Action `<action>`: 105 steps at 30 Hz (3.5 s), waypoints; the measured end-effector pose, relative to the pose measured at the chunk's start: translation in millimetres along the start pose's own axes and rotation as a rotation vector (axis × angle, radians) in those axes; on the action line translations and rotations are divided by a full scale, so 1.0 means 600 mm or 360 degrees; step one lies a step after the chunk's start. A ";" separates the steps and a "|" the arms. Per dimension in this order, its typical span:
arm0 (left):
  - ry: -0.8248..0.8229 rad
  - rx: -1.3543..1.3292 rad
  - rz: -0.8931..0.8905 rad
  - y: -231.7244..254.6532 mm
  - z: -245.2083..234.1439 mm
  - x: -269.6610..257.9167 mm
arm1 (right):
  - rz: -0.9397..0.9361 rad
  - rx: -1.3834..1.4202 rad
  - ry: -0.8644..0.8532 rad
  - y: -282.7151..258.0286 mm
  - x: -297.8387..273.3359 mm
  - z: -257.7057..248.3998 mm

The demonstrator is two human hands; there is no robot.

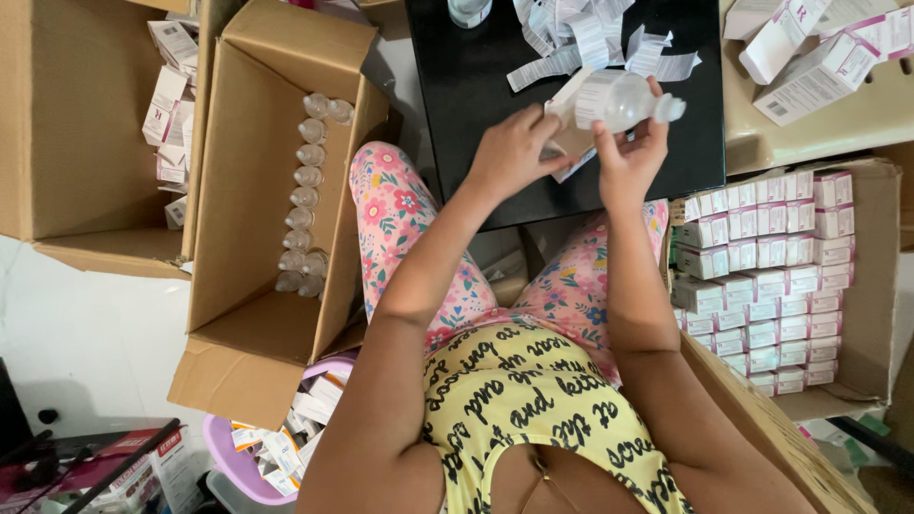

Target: The person sits on the floor and repeatedly picks small plastic bottles and white boxes, places the bottles into the boxes, closes the boxes, and stacks them in a nearby cardboard box. The person also handles printed labels and a tape dispenser during the process.

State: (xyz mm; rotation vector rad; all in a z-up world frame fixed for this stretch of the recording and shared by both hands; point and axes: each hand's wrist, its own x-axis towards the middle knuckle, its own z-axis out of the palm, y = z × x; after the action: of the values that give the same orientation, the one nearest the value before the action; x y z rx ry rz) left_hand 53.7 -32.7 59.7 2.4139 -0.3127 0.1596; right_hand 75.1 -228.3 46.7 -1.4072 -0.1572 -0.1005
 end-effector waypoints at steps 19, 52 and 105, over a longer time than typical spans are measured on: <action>0.0019 -0.0491 0.0146 0.017 0.020 -0.044 | -0.0187 -0.0688 -0.0411 -0.048 -0.031 -0.038; 0.0153 -0.0457 -0.0099 0.006 0.135 -0.084 | -0.0343 -0.1562 -0.0766 -0.135 -0.032 -0.009; 0.0176 -0.0481 0.0114 -0.023 0.127 -0.079 | 0.0201 -0.2334 -0.1349 -0.117 -0.025 0.010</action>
State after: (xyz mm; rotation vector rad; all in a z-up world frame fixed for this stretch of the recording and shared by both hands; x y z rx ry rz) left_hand 13.8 -64.1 -15.8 2.0881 -0.3460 0.2578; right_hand 48.5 -233.7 113.2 -2.8479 -0.8060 0.6283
